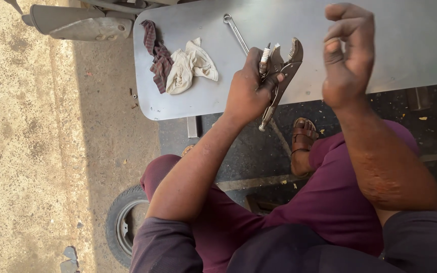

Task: The recorder is inspecting and cleaning a motorcycle spark plug using a wire brush and locking pliers.

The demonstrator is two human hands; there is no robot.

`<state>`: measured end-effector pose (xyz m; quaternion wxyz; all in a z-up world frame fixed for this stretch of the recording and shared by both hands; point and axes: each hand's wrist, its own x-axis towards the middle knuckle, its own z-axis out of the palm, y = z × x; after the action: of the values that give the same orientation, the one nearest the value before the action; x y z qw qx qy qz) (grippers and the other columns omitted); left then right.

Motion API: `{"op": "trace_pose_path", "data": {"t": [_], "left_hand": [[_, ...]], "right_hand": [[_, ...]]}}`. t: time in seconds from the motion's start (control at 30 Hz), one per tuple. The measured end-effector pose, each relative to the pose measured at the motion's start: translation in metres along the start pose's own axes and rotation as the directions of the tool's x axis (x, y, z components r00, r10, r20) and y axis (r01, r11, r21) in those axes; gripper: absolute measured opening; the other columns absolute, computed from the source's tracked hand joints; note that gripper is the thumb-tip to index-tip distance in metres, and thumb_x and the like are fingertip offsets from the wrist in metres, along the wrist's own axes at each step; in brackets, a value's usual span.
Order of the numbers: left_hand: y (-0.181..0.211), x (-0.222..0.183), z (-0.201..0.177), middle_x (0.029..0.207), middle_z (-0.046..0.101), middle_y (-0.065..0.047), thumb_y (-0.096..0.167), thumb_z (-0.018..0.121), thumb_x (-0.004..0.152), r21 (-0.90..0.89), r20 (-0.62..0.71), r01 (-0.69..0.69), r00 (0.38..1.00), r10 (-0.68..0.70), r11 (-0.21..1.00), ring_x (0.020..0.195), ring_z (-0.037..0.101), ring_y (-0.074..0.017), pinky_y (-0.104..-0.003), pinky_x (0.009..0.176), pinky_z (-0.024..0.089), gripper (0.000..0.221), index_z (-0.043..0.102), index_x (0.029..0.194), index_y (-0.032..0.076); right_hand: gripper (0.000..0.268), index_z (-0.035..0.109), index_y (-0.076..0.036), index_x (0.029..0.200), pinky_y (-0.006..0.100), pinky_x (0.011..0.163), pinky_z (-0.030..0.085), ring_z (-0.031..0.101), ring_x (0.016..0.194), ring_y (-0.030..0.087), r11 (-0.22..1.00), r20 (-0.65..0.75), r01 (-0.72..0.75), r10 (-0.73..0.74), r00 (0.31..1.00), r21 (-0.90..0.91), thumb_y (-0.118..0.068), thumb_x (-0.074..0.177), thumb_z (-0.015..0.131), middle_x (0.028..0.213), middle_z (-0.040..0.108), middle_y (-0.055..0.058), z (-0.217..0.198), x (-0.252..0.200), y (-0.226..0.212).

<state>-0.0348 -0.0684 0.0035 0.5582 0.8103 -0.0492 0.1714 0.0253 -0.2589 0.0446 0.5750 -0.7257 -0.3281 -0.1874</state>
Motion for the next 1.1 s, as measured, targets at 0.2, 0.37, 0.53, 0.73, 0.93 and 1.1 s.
{"op": "trace_pose_path", "data": {"t": [0.2, 0.37, 0.53, 0.73, 0.93, 1.1], "left_hand": [[-0.012, 0.006, 0.001, 0.092, 0.056, -0.005, 0.013, 0.077, 0.095, -0.411, 0.058, 0.272, 0.960, -0.272, 0.870, 0.085, 0.069, -0.0159, -0.037, 0.076, 0.071, 0.035, 0.044, 0.104, 0.006], [-0.006, 0.010, -0.010, 0.091, 0.059, -0.005, 0.007, 0.073, 0.094, -0.660, 0.018, 0.290, 0.928, -0.372, 0.693, 0.087, 0.070, -0.0180, -0.036, 0.081, 0.066, 0.030, 0.045, 0.105, 0.007], [0.011, 0.009, -0.022, 0.094, 0.068, -0.007, 0.002, 0.067, 0.088, -0.828, 0.046, 0.273, 0.904, -0.425, 0.490, 0.086, 0.071, -0.0164, -0.033, 0.080, 0.062, 0.030, 0.050, 0.111, 0.008], [-0.024, 0.006, -0.020, 0.093, 0.051, -0.002, 0.019, 0.054, 0.107, -0.856, 0.021, 0.176, 0.952, -0.306, 0.487, 0.091, 0.049, -0.0150, -0.033, 0.082, 0.042, 0.013, 0.052, 0.112, 0.007], [-0.019, 0.014, -0.041, 0.113, 0.068, -0.005, 0.034, 0.032, 0.108, -0.890, -0.138, -0.093, 0.988, -0.070, 0.446, 0.110, 0.060, -0.0173, -0.035, 0.093, 0.048, 0.028, 0.052, 0.098, 0.016], [-0.025, 0.021, -0.059, 0.120, 0.067, -0.007, 0.032, 0.048, 0.113, -0.785, -0.141, 0.013, 0.969, -0.200, 0.620, 0.111, 0.069, -0.0189, -0.039, 0.097, 0.056, 0.036, 0.060, 0.132, 0.004]], "right_hand": [[0.075, 0.050, -0.007, 0.076, 0.044, 0.114, 0.033, 0.067, 0.106, 0.020, 0.885, 0.311, -0.449, 0.464, 0.830, -0.123, -0.070, 0.104, 0.021, 0.100, 0.071, 0.008, -0.029, -0.002, 0.041], [0.065, 0.067, -0.008, 0.109, 0.051, 0.098, 0.050, 0.062, 0.105, 0.028, 0.781, 0.766, -0.600, 0.489, 0.418, -0.171, -0.069, 0.093, 0.050, 0.102, 0.067, 0.009, 0.012, -0.064, 0.082], [0.043, 0.056, -0.003, 0.121, 0.053, 0.110, 0.043, 0.054, 0.113, 0.032, 0.448, 0.874, -0.825, 0.168, 0.455, 0.344, -0.030, 0.092, 0.072, 0.092, 0.056, 0.010, 0.041, -0.062, 0.027], [0.077, 0.047, 0.001, 0.147, 0.052, 0.128, 0.031, 0.047, 0.143, 0.032, 0.297, 0.883, -0.853, 0.062, 0.465, 0.428, -0.011, 0.075, 0.070, 0.136, 0.059, 0.016, 0.058, -0.081, 0.012], [0.085, 0.047, -0.002, 0.151, 0.052, 0.130, 0.028, 0.046, 0.147, 0.034, 0.239, 0.831, -0.819, 0.074, 0.551, 0.522, -0.011, 0.069, 0.069, 0.144, 0.057, 0.020, 0.058, -0.067, -0.007], [0.052, 0.063, 0.005, 0.119, 0.053, 0.124, 0.037, 0.054, 0.138, 0.035, 0.420, 0.787, -0.754, 0.135, 0.602, 0.505, -0.014, 0.070, 0.068, 0.136, 0.059, 0.024, 0.043, -0.061, 0.003]]}}
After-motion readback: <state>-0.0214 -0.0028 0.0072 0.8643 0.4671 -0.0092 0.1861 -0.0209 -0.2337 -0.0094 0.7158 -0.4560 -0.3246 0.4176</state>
